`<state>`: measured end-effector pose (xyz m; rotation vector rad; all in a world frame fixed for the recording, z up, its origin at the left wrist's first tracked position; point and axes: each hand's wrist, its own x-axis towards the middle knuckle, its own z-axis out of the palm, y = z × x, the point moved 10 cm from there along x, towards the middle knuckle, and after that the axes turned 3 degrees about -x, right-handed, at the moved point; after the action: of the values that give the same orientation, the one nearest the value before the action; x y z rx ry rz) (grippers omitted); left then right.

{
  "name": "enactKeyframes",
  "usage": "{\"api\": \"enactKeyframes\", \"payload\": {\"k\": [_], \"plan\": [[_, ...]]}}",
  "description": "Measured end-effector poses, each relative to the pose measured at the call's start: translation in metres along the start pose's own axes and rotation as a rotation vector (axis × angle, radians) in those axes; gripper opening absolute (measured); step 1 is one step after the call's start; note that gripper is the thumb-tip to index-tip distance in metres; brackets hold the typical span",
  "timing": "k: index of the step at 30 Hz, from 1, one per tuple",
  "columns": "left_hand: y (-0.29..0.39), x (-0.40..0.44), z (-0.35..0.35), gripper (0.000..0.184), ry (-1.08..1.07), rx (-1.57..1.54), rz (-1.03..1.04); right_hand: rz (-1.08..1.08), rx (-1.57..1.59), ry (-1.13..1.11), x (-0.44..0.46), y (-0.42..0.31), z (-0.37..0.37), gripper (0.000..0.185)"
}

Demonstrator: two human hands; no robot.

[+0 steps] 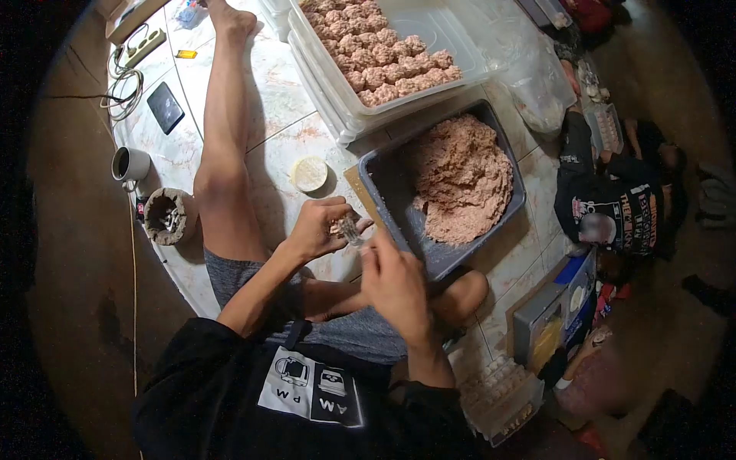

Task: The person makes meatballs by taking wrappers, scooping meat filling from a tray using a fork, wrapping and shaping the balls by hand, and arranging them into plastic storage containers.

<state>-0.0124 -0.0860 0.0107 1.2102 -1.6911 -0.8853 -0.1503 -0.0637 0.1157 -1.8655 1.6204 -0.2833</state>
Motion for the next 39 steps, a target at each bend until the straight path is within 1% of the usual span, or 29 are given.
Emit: {"api": "enactKeyframes", "payload": {"k": [1,2,3,4,5,6,8,9,12,13,14,16,17,18,20,21,22,24,25,26,28,29,31,32,34,35,36,38,39], "plan": [[0.002,0.002,-0.004,0.032,0.040,0.001,-0.008,-0.018,-0.049,-0.020,0.000,0.004,0.005,0.012],[-0.009,0.004,0.000,0.033,-0.031,-0.112,-0.135,-0.037,-0.099,-0.041,0.001,0.006,0.008,0.012],[-0.016,0.006,-0.002,0.034,-0.094,-0.224,-0.269,-0.043,-0.053,0.032,0.003,0.008,-0.013,0.011],[-0.026,0.001,0.002,0.035,-0.162,-0.335,-0.410,-0.011,-0.046,0.159,0.003,0.011,-0.038,0.010],[-0.015,0.004,-0.014,0.037,0.092,-0.460,-0.114,0.041,-0.173,0.241,0.003,0.021,-0.061,0.008],[-0.025,0.001,-0.023,0.034,0.112,-0.418,-0.137,0.042,-0.072,0.320,0.001,0.023,-0.079,0.008],[-0.040,-0.006,-0.055,0.032,0.214,-0.523,-0.302,0.100,-0.139,0.363,-0.004,0.026,-0.099,0.011],[-0.024,0.005,-0.066,0.031,0.268,-0.552,-0.145,0.138,-0.178,0.340,-0.003,0.034,-0.101,0.012],[-0.004,0.004,-0.030,0.038,0.086,-0.335,-0.001,0.224,-0.258,0.262,0.009,0.060,-0.085,0.014],[-0.003,0.003,-0.028,0.041,0.160,-0.245,-0.011,0.238,-0.265,0.233,0.014,0.069,-0.076,0.014],[-0.018,0.000,-0.026,0.040,0.174,-0.309,-0.135,0.257,-0.271,0.205,0.015,0.080,-0.067,0.014],[-0.047,-0.001,-0.022,0.036,0.198,-0.428,-0.377,0.195,-0.298,0.247,0.014,0.092,-0.062,0.019],[-0.048,0.003,-0.025,0.031,0.166,-0.376,-0.268,0.164,-0.298,0.281,0.011,0.097,-0.064,0.020],[-0.041,0.004,-0.039,0.030,0.246,-0.425,-0.200,0.136,-0.298,0.317,0.008,0.094,-0.067,0.022],[-0.023,0.001,-0.059,0.029,0.394,-0.536,-0.058,0.239,-0.311,0.281,0.000,0.105,-0.073,0.026],[-0.017,-0.004,-0.078,0.027,0.451,-0.399,-0.165,0.294,-0.319,0.271,-0.003,0.109,-0.078,0.028],[-0.016,-0.001,-0.075,0.025,0.398,-0.523,-0.197,0.314,-0.330,0.292,-0.005,0.112,-0.082,0.029],[-0.001,0.003,-0.043,0.031,0.221,-0.408,0.012,0.356,-0.352,0.325,-0.007,0.118,-0.079,0.031],[0.005,0.004,-0.031,0.037,0.180,-0.345,0.028,0.325,-0.308,0.315,-0.002,0.113,-0.074,0.033],[-0.003,-0.001,-0.016,0.037,0.213,-0.245,0.026,0.267,-0.293,0.307,0.006,0.128,-0.061,0.031],[-0.024,-0.003,0.002,0.034,0.197,-0.362,-0.237,0.290,-0.371,0.256,0.015,0.147,-0.043,0.029],[-0.016,0.001,-0.001,0.031,0.214,-0.378,-0.160,0.263,-0.405,0.308,0.015,0.155,-0.040,0.026],[-0.005,0.006,-0.014,0.027,0.241,-0.408,-0.005,0.283,-0.400,0.369,0.010,0.158,-0.048,0.025],[-0.010,-0.001,-0.023,0.027,0.255,-0.419,0.085,0.299,-0.400,0.399,0.005,0.162,-0.054,0.025],[-0.025,-0.007,-0.028,0.026,0.289,-0.599,-0.345,0.330,-0.400,0.395,0.001,0.172,-0.066,0.022],[-0.009,0.001,-0.018,0.030,0.220,-0.473,-0.050,0.345,-0.397,0.393,0.000,0.177,-0.070,0.021],[-0.001,0.001,0.001,0.039,0.112,-0.457,-0.132,0.332,-0.430,0.416,0.000,0.178,-0.075,0.020],[0.004,-0.006,0.023,0.040,0.043,-0.228,-0.051,0.295,-0.507,0.463,0.008,0.180,-0.088,0.019],[-0.009,-0.010,0.034,0.030,0.022,-0.257,-0.145,0.280,-0.533,0.516,0.012,0.178,-0.094,0.019]]}}
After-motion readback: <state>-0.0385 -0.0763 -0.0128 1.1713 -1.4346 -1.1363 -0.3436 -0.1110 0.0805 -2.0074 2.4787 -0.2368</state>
